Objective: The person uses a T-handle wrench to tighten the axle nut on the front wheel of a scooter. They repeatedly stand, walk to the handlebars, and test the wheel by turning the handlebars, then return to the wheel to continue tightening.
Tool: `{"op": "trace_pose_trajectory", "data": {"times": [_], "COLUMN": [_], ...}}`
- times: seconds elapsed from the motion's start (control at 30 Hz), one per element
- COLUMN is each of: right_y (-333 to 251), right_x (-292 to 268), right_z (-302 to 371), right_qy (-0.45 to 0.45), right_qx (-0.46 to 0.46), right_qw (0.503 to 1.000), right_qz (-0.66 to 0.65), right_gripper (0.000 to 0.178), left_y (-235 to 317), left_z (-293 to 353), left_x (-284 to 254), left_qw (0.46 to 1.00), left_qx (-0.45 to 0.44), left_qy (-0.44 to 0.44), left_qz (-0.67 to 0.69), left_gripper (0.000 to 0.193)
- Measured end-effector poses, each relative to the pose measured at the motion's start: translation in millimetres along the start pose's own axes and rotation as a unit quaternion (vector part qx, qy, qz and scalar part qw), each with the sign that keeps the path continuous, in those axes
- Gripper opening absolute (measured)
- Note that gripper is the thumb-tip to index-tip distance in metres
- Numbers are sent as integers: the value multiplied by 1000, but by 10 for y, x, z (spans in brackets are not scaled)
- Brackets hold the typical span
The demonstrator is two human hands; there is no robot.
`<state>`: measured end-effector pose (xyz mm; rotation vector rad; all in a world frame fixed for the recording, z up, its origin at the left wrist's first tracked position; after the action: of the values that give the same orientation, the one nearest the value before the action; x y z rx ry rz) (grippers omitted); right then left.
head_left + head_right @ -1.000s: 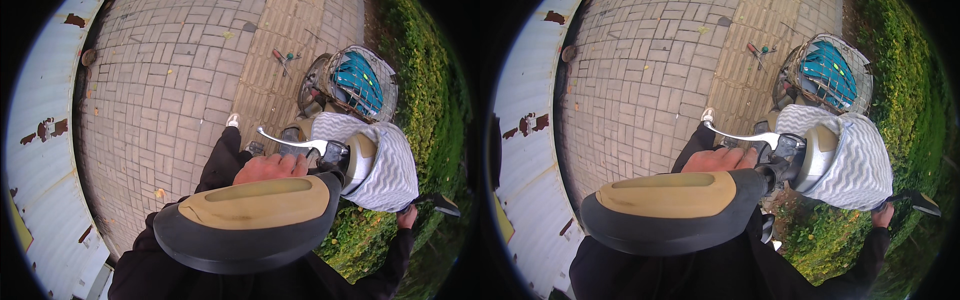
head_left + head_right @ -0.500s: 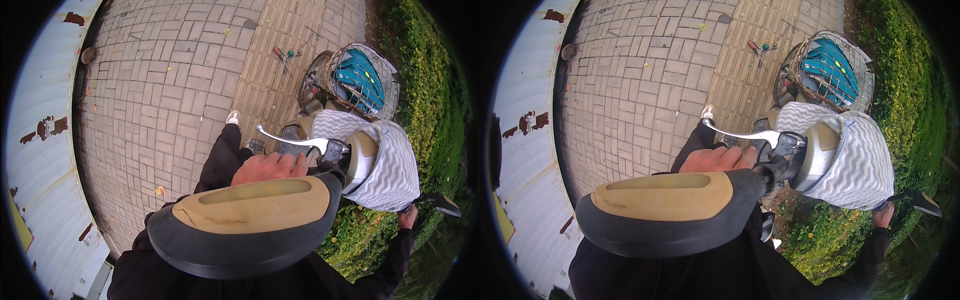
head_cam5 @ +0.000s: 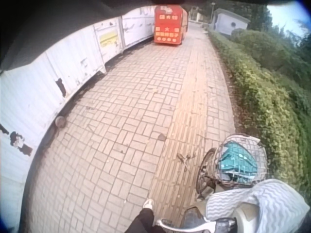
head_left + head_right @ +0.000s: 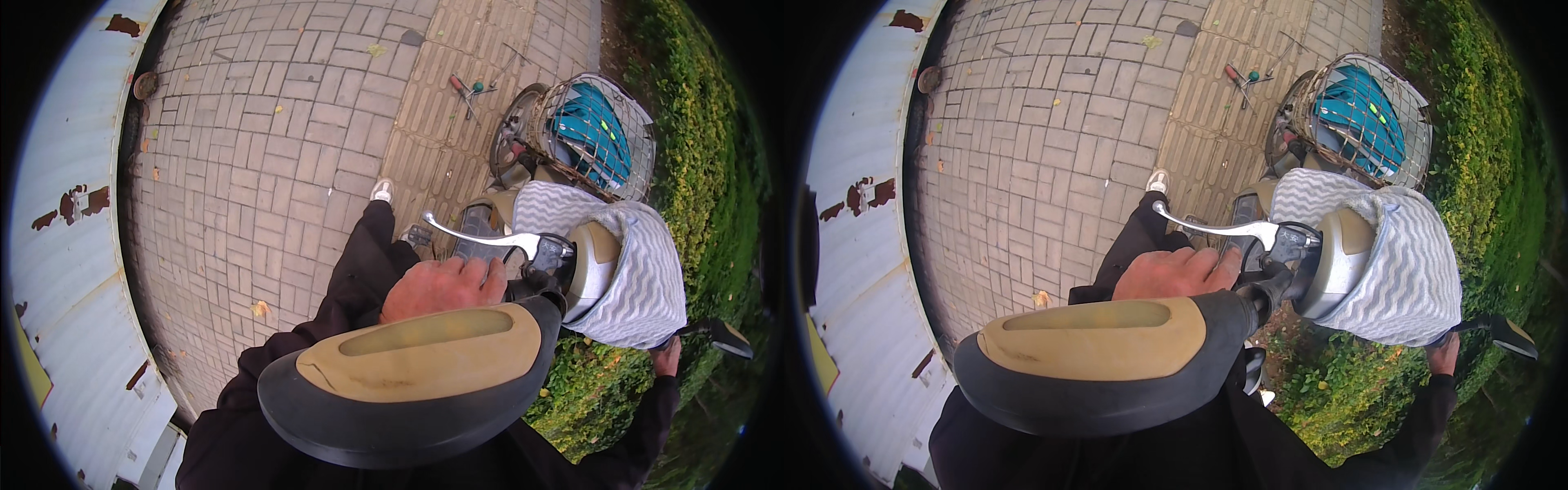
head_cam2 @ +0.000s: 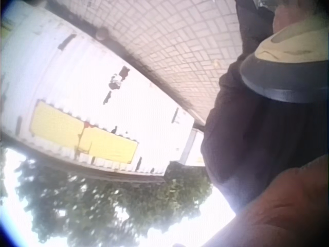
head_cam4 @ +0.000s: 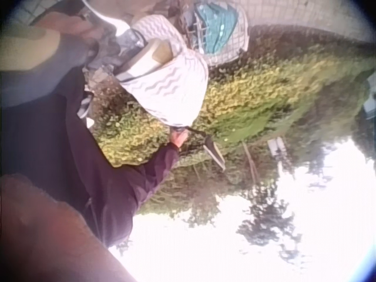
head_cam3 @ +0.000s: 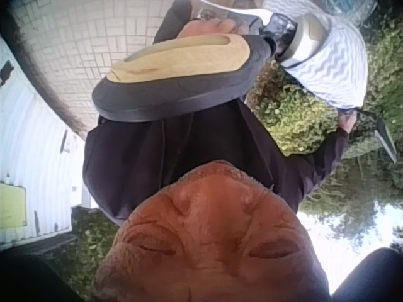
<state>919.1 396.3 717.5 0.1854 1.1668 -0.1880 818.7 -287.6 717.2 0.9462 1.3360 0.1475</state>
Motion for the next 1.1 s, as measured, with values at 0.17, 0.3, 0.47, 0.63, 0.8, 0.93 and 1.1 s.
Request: {"op": "trace_pose_trajectory", "data": {"times": [0.17, 0.3, 0.47, 0.63, 0.8, 0.93, 1.1], "right_y": [121, 247, 159, -37, -318, -554, -417], "right_x": [18, -36, 30, -19, -94, -152, -85], "right_z": [-2, 50, 52, 71, 27, 26, 27], "right_qy": [45, 84, 62, 77, 47, 78, 87], "right_qx": [-33, -10, -53, -60, -48, -87, -64], "right_qw": [998, 975, 978, 988, 998, 991, 994], "right_qz": [34, 205, 190, 122, 1, -71, 17], "right_gripper": [65, 59, 55, 51, 52, 58, 61], "left_y": [1, -14, -9, -9, -11, -68, -128], "left_z": [-12, -23, -21, 12, 29, 1, -13], "left_x": [-31, -36, -29, 67, 55, 93, 141], "left_qw": [1000, 1000, 1000, 1000, 999, 999, 992], "left_qx": [2, -1, 9, 11, 40, 5, -62], "left_qy": [14, 8, 15, -8, 4, -47, -99], "left_qz": [3, 2, -14, -19, -25, 10, 53], "left_gripper": [42, 42, 44, 44, 35, 39, 49]}}
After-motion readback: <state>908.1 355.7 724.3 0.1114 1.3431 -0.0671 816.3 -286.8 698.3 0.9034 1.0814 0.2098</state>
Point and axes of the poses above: each hand's wrist, its own z-axis away from the middle knuckle, its own x-axis out of the palm, y = z × x, the point moved 10 cm from there along -z, towards the middle knuckle, and after that the axes turned 8 degrees about z, right-handed, at the moved point
